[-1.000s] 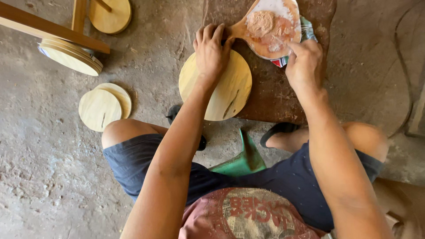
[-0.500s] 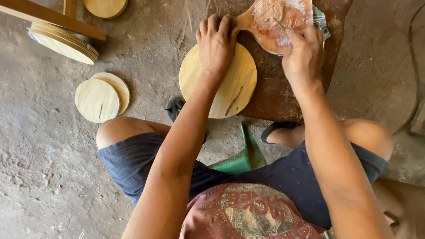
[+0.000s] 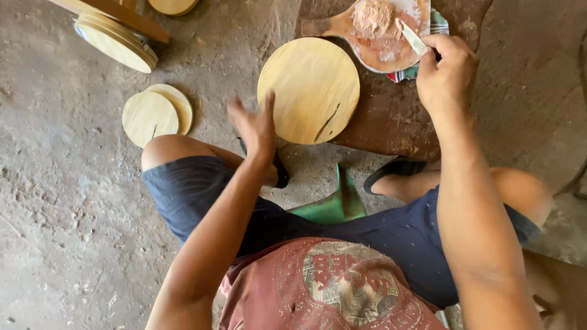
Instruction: The person carves a circular wooden disc using a knife, repeatedly scraping and shaping the surface. They rotate the disc and apply a paste-like substance from a wooden scoop to the carved area, continuing to refine the shape.
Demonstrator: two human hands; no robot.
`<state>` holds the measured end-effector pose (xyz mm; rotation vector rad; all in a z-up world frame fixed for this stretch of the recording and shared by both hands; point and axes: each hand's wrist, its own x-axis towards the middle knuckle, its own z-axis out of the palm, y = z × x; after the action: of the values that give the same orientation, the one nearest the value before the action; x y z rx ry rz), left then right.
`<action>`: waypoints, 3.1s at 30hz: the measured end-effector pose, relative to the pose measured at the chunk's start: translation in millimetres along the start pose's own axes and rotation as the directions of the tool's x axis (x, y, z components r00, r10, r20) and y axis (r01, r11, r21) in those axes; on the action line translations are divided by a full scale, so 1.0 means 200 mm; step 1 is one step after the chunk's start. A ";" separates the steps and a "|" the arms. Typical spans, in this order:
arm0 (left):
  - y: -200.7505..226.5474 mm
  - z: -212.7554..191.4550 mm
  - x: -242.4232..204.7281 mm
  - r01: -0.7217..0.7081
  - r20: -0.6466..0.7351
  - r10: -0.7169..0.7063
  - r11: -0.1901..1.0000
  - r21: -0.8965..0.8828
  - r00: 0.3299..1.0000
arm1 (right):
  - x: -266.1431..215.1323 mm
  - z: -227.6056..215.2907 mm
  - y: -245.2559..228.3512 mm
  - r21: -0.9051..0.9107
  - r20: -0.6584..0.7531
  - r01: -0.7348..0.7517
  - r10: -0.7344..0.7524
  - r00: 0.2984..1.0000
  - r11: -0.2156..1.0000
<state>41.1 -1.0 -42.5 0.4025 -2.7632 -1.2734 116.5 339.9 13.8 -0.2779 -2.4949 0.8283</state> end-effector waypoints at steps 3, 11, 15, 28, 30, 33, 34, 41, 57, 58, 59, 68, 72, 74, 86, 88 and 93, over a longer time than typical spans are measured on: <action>-0.10 -0.06 -0.26 0.522 0.454 -0.378 0.816 -0.248 0.807 | -0.07 -0.05 -0.07 0.027 0.051 -0.017 0.016 0.999 0.999; 0.05 -0.12 -0.22 0.386 0.428 -0.032 0.497 -0.777 0.903 | -0.23 -0.23 -0.30 0.031 0.063 0.065 -0.067 0.996 0.997; 0.07 -0.22 -0.11 0.389 0.392 -0.068 0.361 -0.847 0.917 | -0.29 -0.30 -0.49 0.104 0.040 0.101 -0.105 0.994 0.989; 0.20 -0.21 -0.27 0.608 0.605 -0.072 0.176 -0.775 0.793 | -0.52 -0.06 -0.84 0.235 -0.002 -0.176 0.181 0.983 0.956; 0.21 -0.22 -0.27 0.615 0.614 -0.060 0.160 -0.772 0.787 | -0.53 -0.01 -0.83 0.241 -0.004 -0.176 0.183 0.983 0.954; 0.21 -0.22 -0.28 0.623 0.622 -0.058 0.146 -0.768 0.781 | -0.54 0.07 -0.81 0.244 -0.010 -0.152 0.159 0.987 0.958; 0.21 -0.22 -0.29 0.626 0.624 -0.062 0.138 -0.767 0.779 | -0.55 0.09 -0.80 0.256 -0.021 -0.138 0.148 0.989 0.957; 0.25 -0.23 -0.29 0.648 0.626 -0.169 0.164 -0.743 0.761 | -0.67 0.13 -0.78 0.318 0.019 -0.187 0.191 0.981 0.929; 0.24 -0.20 -0.30 0.617 0.603 -0.130 0.174 -0.767 0.787 | -0.51 -0.02 -0.79 0.040 -0.008 0.020 -0.020 1.000 0.999; 0.25 -0.21 -0.30 0.615 0.599 -0.138 0.179 -0.768 0.789 | -0.50 -0.01 -0.79 0.023 -0.004 0.035 -0.035 0.999 0.999; 0.25 -0.21 -0.30 0.613 0.595 -0.146 0.183 -0.769 0.790 | -0.50 0.01 -0.79 0.006 0.000 0.049 -0.049 0.999 0.999; 0.27 -0.21 -0.31 0.599 0.587 -0.119 0.178 -0.781 0.801 | -0.62 0.05 -0.81 0.174 0.028 -0.008 0.004 1.000 0.985; 0.28 -0.23 -0.30 0.599 0.589 -0.109 0.177 -0.781 0.801 | -0.65 0.05 -0.84 0.228 0.054 -0.039 0.028 0.998 0.973; 0.28 -0.23 -0.30 0.600 0.588 -0.120 0.197 -0.776 0.800 | -0.66 0.04 -0.84 0.211 0.058 -0.021 0.009 0.998 0.977; 0.16 -0.22 -0.28 0.275 0.295 0.039 0.256 -0.927 0.955 | -0.56 -0.14 -0.83 0.018 0.070 0.029 -0.030 0.997 0.999; 0.15 -0.23 -0.28 0.217 0.254 0.090 0.299 -0.929 0.963 | -0.55 -0.14 -0.86 -0.014 0.089 0.002 -0.001 0.996 1.000; 0.17 -0.24 -0.30 0.172 0.234 0.151 0.339 -0.925 0.960 | -0.54 -0.11 -0.93 -0.053 0.114 0.037 -0.031 0.993 0.998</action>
<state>100.9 -0.1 17.2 0.1040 -1.5671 -2.7774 213.7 167.2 99.8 -0.2121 -2.6230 0.7831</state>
